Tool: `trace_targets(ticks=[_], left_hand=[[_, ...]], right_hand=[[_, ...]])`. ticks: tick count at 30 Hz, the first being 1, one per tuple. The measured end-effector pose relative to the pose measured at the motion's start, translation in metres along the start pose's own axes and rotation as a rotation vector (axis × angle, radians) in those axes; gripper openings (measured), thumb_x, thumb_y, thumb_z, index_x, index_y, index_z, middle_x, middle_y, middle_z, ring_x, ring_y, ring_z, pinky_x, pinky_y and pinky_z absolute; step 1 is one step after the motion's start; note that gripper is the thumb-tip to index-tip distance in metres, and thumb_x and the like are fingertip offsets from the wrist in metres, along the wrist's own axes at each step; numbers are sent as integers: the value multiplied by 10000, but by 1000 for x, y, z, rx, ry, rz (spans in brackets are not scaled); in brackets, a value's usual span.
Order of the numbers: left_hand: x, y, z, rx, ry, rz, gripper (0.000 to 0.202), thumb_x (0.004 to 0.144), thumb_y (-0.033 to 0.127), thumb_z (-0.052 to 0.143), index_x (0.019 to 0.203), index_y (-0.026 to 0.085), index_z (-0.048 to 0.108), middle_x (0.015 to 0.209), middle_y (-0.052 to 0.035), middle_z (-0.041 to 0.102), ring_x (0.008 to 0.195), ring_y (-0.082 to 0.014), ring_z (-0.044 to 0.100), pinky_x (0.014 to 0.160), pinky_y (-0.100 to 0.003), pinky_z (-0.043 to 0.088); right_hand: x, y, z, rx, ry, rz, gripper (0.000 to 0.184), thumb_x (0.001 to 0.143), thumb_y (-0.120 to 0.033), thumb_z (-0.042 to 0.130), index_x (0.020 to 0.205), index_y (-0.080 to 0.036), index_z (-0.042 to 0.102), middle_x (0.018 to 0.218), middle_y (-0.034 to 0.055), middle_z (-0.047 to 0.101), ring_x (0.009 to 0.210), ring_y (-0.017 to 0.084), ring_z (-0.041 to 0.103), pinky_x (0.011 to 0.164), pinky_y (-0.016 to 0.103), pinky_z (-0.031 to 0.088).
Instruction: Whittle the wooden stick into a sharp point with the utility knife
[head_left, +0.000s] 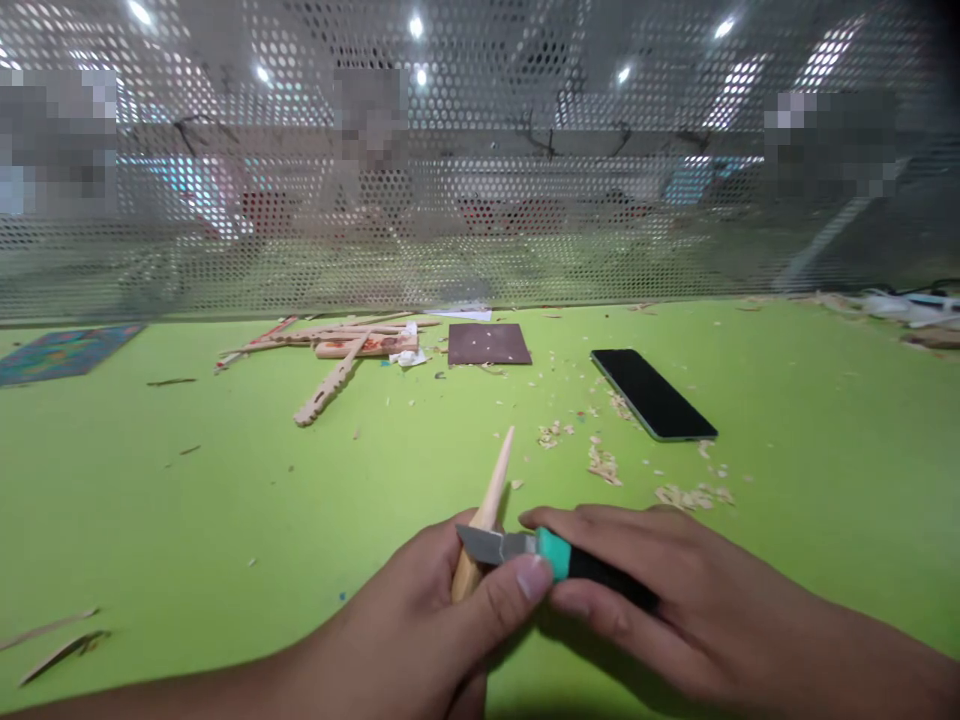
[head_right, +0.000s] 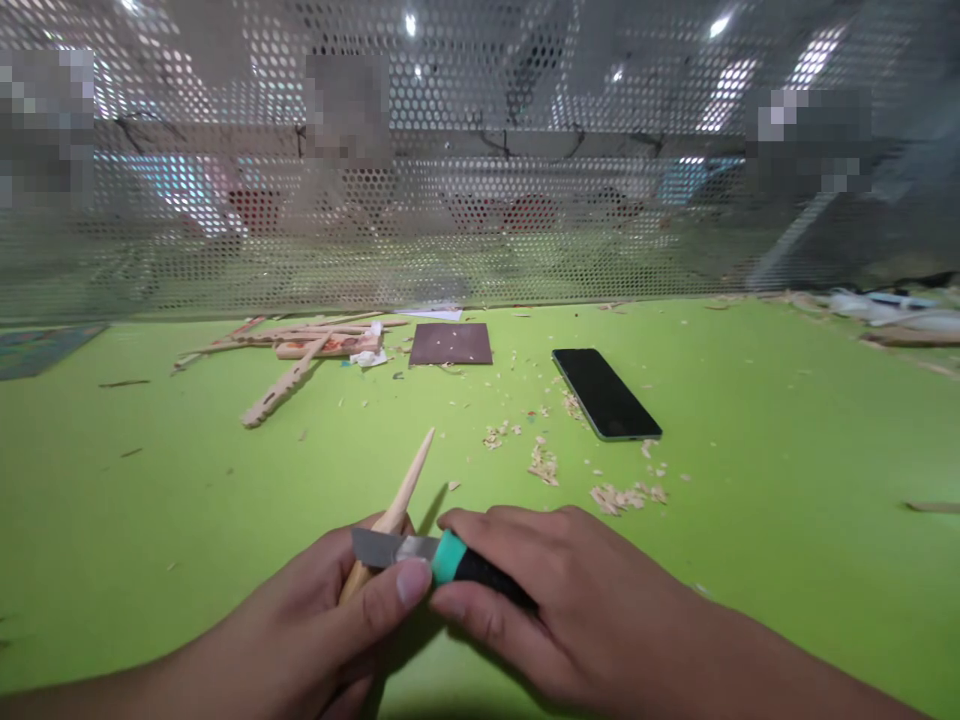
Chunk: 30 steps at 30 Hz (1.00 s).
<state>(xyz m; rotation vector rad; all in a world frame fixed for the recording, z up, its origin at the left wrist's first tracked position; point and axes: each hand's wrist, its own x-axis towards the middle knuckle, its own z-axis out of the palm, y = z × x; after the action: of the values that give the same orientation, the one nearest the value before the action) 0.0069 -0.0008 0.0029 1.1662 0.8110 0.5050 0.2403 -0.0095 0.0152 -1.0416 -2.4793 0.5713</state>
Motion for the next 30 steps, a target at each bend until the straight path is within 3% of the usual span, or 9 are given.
trace_targets(ticks=[4, 12, 16, 20, 22, 24, 27, 30], left_hand=[[0, -3, 1, 0, 3, -73, 507, 954, 704, 695, 893, 229, 530, 657, 78, 407, 568, -109, 325, 505, -238, 260], [1, -4, 2, 31, 43, -31, 509, 987, 683, 667, 849, 208, 542, 670, 74, 412, 584, -95, 332, 506, -219, 274], [2, -6, 6, -100, 57, -102, 526, 973, 731, 648, 858, 250, 468, 557, 125, 352, 436, -74, 250, 394, -209, 205], [2, -10, 8, -182, 45, -103, 491, 998, 723, 621, 950, 250, 499, 584, 130, 355, 438, -70, 216, 383, -198, 186], [1, -12, 8, -182, 69, -106, 471, 1012, 704, 617, 983, 244, 517, 617, 118, 364, 471, -75, 221, 404, -200, 190], [0, -11, 8, -151, 96, -83, 469, 1008, 692, 636, 987, 232, 551, 649, 93, 399, 533, -90, 302, 473, -195, 292], [-2, -5, 7, -101, 99, 10, 462, 986, 666, 692, 1052, 212, 647, 772, 21, 545, 761, -151, 518, 770, -251, 500], [-3, 0, 5, -68, 69, 26, 453, 958, 632, 750, 1086, 201, 695, 935, -34, 638, 948, -208, 579, 922, -307, 509]], right_hand=[[0, 0, 4, -82, 64, -16, 472, 1191, -474, 332, 1157, -197, 712, 1016, 78, 828, 849, 218, 807, 743, 323, 640], [-4, -3, 18, -215, 173, -13, 482, 1203, -454, 293, 1294, -181, 680, 1053, 66, 853, 831, 208, 834, 686, 328, 665], [-4, -2, 21, -260, 209, -12, 471, 1200, -429, 310, 1307, -142, 668, 1035, 94, 849, 812, 223, 835, 667, 344, 678], [-3, 5, 16, -391, 266, -7, 451, 1191, -431, 355, 1351, -126, 645, 1005, 122, 841, 725, 255, 822, 613, 384, 672], [-3, 9, 11, -417, 296, 0, 439, 1188, -429, 365, 1364, -134, 638, 1031, 141, 840, 708, 262, 817, 581, 382, 654], [-2, 12, 5, -355, 282, 8, 414, 1186, -421, 369, 1345, -162, 650, 1032, 129, 840, 735, 258, 817, 582, 361, 640], [-1, 12, 0, -167, 173, 24, 357, 1179, -408, 396, 1261, -214, 684, 1035, 87, 834, 877, 250, 820, 705, 341, 644], [2, 8, -3, 18, 19, 52, 332, 1173, -410, 423, 1182, -226, 700, 1045, 65, 817, 915, 224, 791, 799, 332, 622]])
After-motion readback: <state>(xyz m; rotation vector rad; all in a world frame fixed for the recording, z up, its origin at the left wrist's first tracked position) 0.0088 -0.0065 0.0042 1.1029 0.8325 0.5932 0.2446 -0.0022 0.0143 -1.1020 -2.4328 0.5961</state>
